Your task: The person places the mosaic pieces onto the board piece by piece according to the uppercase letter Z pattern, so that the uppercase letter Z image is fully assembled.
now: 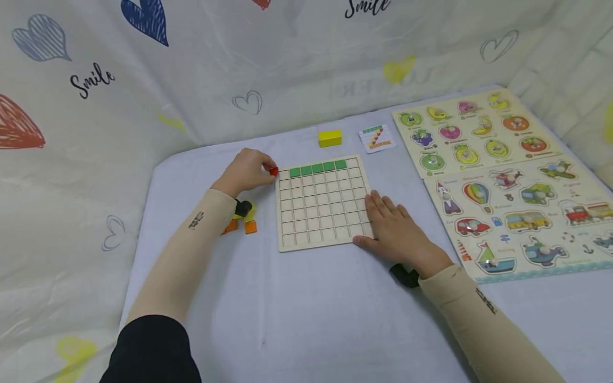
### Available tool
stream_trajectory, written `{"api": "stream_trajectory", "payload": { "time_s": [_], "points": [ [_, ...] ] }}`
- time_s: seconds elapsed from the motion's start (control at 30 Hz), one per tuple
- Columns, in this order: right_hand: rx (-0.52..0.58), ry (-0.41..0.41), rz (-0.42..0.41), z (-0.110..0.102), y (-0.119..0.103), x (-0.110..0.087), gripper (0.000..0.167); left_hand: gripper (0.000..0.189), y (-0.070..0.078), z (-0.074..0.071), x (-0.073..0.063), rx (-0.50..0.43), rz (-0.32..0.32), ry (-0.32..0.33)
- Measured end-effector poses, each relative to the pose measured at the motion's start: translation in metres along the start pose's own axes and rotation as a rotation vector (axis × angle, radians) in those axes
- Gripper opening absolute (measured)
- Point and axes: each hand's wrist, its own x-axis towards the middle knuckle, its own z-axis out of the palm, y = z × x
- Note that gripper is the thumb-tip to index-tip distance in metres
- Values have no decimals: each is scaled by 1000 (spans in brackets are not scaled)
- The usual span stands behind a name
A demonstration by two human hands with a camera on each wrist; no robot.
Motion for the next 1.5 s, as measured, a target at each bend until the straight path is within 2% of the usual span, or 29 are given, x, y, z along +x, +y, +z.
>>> {"api": "stream_trajectory", "payload": {
  "time_s": [0.13, 0.37, 0.5, 0.57, 0.7, 1.1, 1.5],
  "points": [
    [7, 1, 6, -2, 1, -2, 99, 24, 31, 11, 18, -30, 100, 15],
    [16, 7, 1, -4, 0, -4, 98, 18, 87, 30, 44, -49, 247, 2],
    [12, 8, -2, -4, 1, -3, 98, 12, 112, 38, 53, -38, 329, -20],
    [12, 10, -8, -3, 0, -3, 99, 12, 120, 40, 55, -29, 341, -34],
    [12, 10, -14, -3, -1, -2, 98, 15, 127, 42, 56, 5, 323, -41],
    [10, 4, 2, -4, -1, -3, 99, 16, 129, 46, 59, 39, 322, -31],
    [1, 7, 5, -3, 1, -3, 99, 18, 134, 48, 55, 82, 282, 19]
  ]
}}
